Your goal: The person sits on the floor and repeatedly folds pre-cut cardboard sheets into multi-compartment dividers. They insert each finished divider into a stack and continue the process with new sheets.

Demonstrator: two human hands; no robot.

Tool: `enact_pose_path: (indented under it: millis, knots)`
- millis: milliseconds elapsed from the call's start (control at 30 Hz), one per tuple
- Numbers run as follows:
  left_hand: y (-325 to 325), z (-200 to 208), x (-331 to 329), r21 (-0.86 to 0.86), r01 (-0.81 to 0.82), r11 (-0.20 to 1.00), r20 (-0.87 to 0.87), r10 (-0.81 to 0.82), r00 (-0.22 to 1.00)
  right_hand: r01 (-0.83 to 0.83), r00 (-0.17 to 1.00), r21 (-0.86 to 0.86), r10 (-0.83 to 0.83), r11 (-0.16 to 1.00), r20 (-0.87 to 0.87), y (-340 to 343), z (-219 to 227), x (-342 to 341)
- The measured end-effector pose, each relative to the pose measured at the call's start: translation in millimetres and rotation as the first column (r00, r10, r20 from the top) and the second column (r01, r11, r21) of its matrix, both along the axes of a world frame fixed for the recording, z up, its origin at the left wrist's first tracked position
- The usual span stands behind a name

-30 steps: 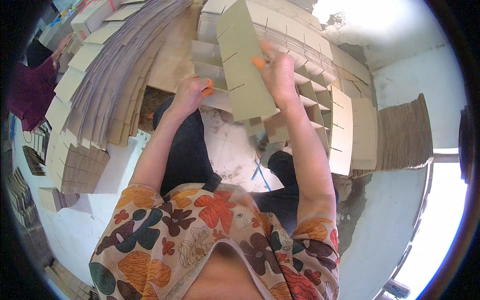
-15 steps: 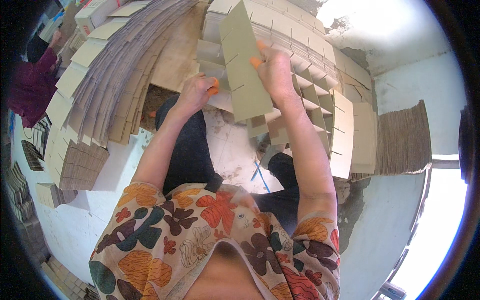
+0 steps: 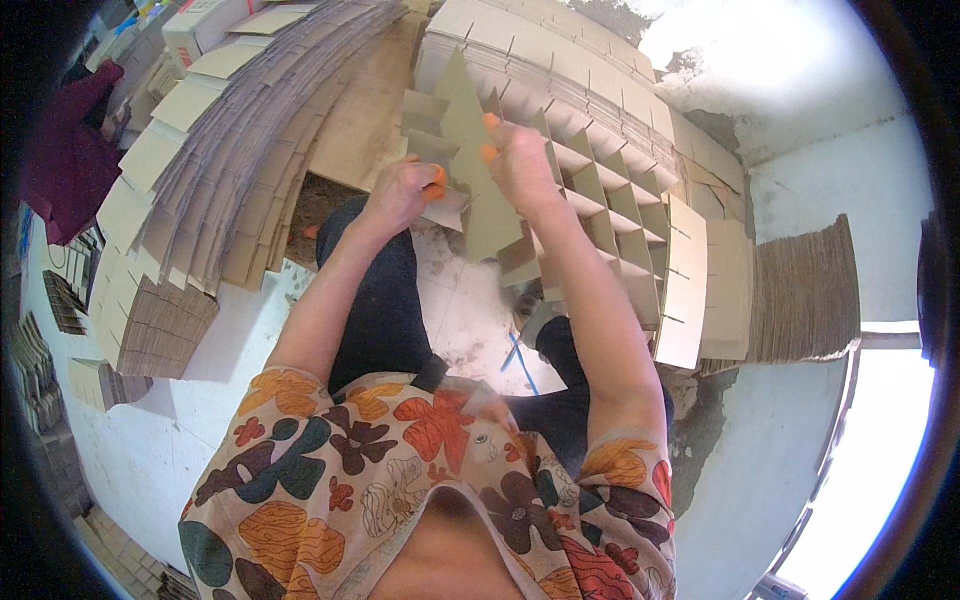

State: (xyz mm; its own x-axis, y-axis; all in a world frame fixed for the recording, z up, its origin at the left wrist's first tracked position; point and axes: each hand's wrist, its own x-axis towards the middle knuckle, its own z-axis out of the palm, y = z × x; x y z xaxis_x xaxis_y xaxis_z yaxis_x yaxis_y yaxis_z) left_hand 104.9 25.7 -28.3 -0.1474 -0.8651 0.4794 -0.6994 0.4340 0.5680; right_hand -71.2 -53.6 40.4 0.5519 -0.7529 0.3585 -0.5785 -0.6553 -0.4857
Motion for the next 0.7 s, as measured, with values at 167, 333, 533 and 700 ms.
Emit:
enact_pose_path:
  millis: [167, 333, 533, 700]
  knots:
    - [0, 5, -5, 0.022, -0.029, 0.999, -0.035, 0.03, 0.999, 0.04, 0.988, -0.009, -0.041, 0.999, -0.147, -9, -3, 5]
    - [-1, 3, -5, 0.024, -0.023, 0.999, -0.035, 0.024, 0.999, -0.054, 0.99, 0.028, 0.057, 0.998, -0.13, -2, 15, 17]
    - [1, 8, -11, 0.017, -0.04, 0.999, -0.021, 0.041, 0.999, 0.102, 0.923, 0.136, -0.043, 0.985, -0.383, 11, 20, 23]
    - [-2, -2, -6, 0.035, -0.024, 0.999, -0.061, 0.026, 0.998, 0.042, 0.84, 0.146, 0.044, 0.988, -0.541, 47, 44, 15]
